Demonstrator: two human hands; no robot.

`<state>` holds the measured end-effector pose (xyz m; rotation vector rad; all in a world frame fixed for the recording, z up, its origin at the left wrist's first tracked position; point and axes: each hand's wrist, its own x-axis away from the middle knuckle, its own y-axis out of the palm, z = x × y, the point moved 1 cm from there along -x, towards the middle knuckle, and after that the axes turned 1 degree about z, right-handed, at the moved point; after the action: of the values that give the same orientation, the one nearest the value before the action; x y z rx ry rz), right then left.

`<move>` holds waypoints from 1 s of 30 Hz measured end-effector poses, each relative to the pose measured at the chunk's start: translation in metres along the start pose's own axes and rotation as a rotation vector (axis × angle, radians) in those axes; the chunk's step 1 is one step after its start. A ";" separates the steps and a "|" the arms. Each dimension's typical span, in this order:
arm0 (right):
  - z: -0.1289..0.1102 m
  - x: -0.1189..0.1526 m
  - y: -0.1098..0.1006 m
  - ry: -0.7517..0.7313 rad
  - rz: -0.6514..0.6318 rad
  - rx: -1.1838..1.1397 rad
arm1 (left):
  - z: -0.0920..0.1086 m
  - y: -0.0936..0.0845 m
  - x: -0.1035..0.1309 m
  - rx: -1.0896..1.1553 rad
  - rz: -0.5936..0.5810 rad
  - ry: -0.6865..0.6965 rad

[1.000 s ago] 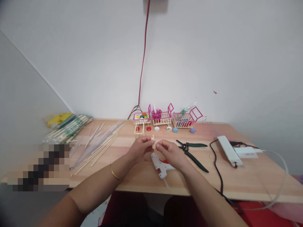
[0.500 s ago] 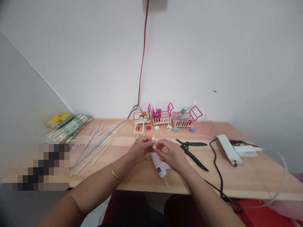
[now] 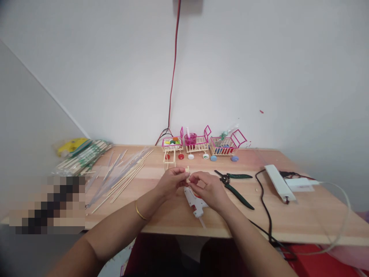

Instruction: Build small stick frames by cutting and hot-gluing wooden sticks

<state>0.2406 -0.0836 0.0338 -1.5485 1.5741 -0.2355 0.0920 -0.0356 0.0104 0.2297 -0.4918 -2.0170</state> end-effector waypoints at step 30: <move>-0.004 -0.002 0.000 0.001 -0.013 -0.014 | -0.002 0.000 -0.001 0.013 0.056 0.018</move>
<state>0.2377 -0.0833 0.0367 -1.5696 1.5703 -0.2332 0.0932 -0.0349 0.0083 0.2401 -0.4950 -1.9560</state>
